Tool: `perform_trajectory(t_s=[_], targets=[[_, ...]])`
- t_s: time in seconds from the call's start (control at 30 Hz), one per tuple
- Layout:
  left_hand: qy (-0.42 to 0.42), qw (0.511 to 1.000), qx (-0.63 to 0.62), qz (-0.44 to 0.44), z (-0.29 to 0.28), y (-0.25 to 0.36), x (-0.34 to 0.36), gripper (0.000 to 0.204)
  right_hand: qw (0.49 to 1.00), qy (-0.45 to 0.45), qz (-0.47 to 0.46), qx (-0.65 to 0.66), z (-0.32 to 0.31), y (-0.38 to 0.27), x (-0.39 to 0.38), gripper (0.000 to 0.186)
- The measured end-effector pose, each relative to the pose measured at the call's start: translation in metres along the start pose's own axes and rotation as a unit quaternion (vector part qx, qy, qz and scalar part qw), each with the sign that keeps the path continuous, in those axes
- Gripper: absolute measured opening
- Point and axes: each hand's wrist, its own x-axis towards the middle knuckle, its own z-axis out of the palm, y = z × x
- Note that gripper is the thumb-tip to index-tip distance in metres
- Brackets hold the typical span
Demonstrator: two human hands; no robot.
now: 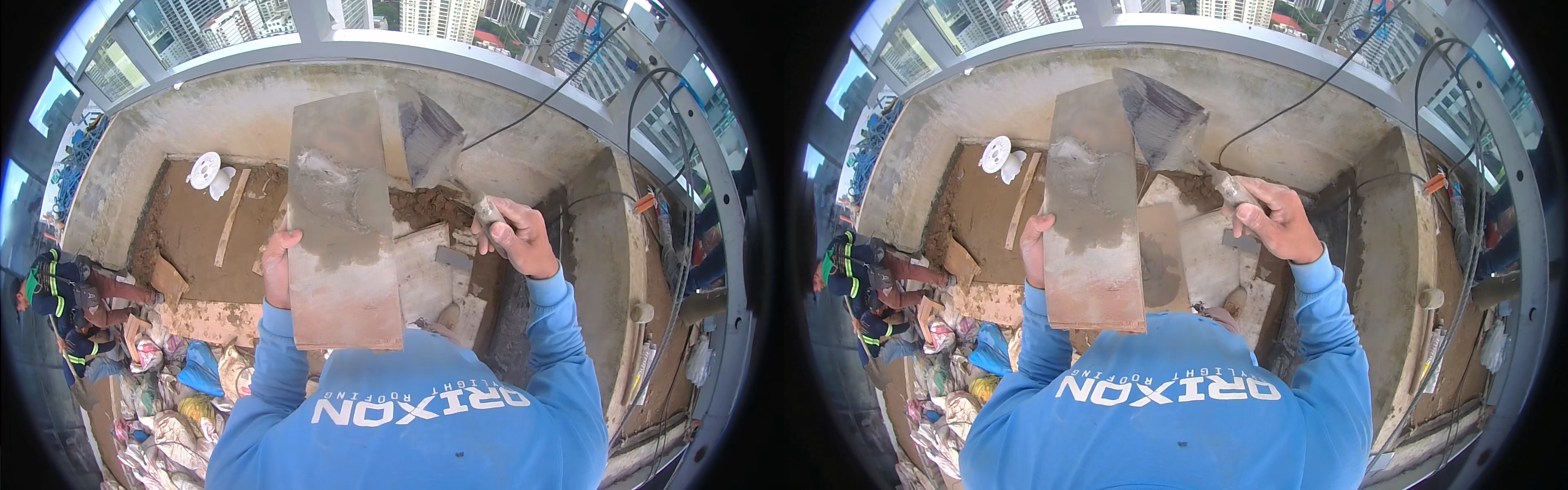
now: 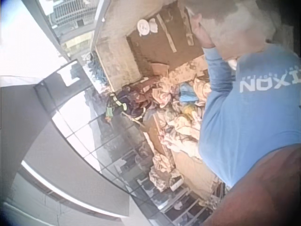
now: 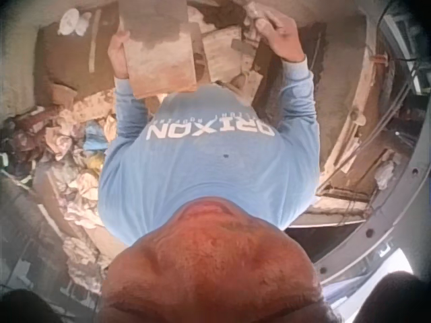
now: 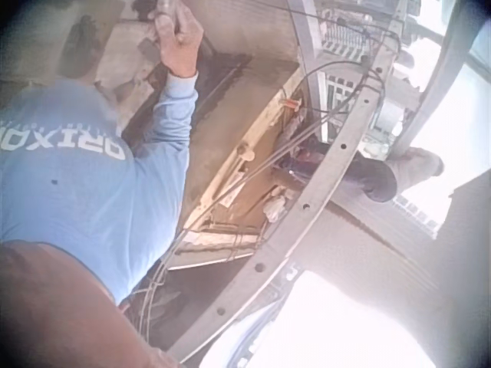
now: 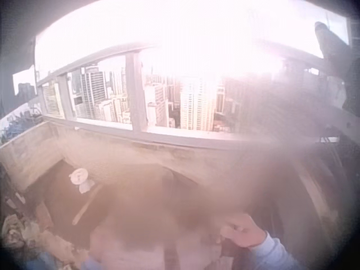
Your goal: The person scoops wet cement from a wooden board using a trowel and applies it to a concrete ledge on a high-rise balcony. The person repeatedly transfers material from the board to the ledge, smoothing the surface with the trowel.
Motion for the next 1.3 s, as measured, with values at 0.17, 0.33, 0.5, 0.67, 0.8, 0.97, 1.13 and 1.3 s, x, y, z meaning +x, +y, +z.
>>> perform_trajectory(t_s=[0.17,0.33,0.5,0.67,0.8,0.97,1.13,1.3], targets=[[-0.009,0.997,-0.027,-0.066,-0.003,-0.010,-0.001,0.066,0.971,-0.115,0.132,0.162,-0.008,0.009,0.025,0.053],[0.027,0.998,-0.010,-0.062,-0.022,-0.021,0.002,0.061,0.953,-0.161,0.207,0.149,-0.015,0.047,-0.002,0.046],[0.054,0.997,-0.025,-0.057,-0.038,-0.026,0.011,0.059,0.953,-0.139,0.265,0.048,-0.040,0.091,-0.057,0.045],[0.077,0.994,0.073,0.011,-0.030,-0.013,0.016,0.058,0.922,0.172,0.316,0.139,-0.045,0.117,-0.125,0.034],[0.113,0.984,0.130,0.038,-0.019,-0.032,0.051,0.059,0.866,0.365,0.271,0.207,-0.072,0.135,-0.176,0.039],[0.122,0.989,0.084,0.012,0.006,-0.110,0.110,0.061,0.842,0.390,0.338,0.156,-0.133,0.150,-0.214,0.040],[0.080,0.996,0.001,-0.051,0.033,-0.196,0.152,0.062,0.861,0.368,0.346,0.063,-0.199,0.135,-0.209,0.038],[0.064,0.987,-0.003,-0.150,0.046,-0.241,0.190,0.062,0.850,0.382,0.363,-0.026,-0.229,0.151,-0.178,0.024]])
